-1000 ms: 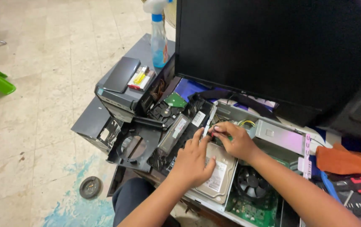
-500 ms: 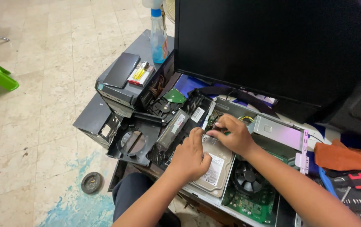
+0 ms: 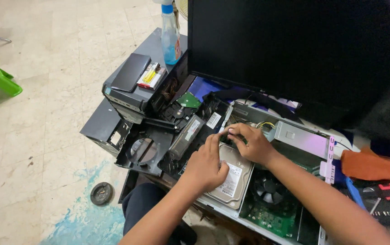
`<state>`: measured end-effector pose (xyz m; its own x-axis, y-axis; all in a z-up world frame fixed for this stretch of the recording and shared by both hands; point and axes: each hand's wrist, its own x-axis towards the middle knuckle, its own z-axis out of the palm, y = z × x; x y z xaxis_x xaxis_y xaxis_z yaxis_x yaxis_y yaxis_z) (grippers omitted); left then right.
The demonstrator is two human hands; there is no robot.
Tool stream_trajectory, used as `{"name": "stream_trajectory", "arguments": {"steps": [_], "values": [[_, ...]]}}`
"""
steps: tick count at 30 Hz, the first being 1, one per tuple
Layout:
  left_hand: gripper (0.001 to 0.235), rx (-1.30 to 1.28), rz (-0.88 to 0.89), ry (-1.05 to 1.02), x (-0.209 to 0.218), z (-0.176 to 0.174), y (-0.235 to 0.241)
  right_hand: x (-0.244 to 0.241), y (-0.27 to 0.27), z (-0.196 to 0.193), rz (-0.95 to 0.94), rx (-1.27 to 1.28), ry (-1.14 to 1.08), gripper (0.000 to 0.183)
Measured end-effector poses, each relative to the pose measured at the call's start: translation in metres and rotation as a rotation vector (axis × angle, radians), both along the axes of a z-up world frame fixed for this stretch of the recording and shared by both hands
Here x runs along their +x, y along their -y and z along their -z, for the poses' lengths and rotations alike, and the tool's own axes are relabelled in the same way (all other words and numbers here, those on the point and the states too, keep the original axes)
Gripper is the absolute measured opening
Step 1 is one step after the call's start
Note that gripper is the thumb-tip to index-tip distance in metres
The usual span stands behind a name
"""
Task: The person installs a hard drive into a desktop computer case. They place the drive into the drive bay, secure it with screws using a screwdriver, and connect the power and data cables to the motherboard.
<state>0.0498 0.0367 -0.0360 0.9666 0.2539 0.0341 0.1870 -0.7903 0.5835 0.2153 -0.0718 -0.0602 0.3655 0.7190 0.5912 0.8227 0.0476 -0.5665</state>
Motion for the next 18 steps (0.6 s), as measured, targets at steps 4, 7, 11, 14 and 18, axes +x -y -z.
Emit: {"name": "stream_trajectory", "arguments": {"steps": [4,7,11,14,18], "values": [[0.082,-0.013,0.034,0.046,0.0,-0.001,0.0,0.019,0.004,0.024,0.058,0.017,0.066,0.026],[0.082,-0.019,0.045,0.045,0.001,-0.004,0.0,0.017,0.006,0.016,0.031,0.008,0.071,0.027],[0.084,-0.031,0.046,0.041,-0.002,-0.012,0.003,0.011,-0.001,0.027,-0.017,0.029,0.085,0.018],[0.085,-0.043,0.035,0.008,-0.005,-0.009,0.003,0.02,0.003,0.028,0.098,0.063,0.207,0.025],[0.084,-0.029,0.041,-0.016,0.001,-0.007,0.001,0.01,0.011,0.012,0.095,-0.012,0.138,0.031]]}}
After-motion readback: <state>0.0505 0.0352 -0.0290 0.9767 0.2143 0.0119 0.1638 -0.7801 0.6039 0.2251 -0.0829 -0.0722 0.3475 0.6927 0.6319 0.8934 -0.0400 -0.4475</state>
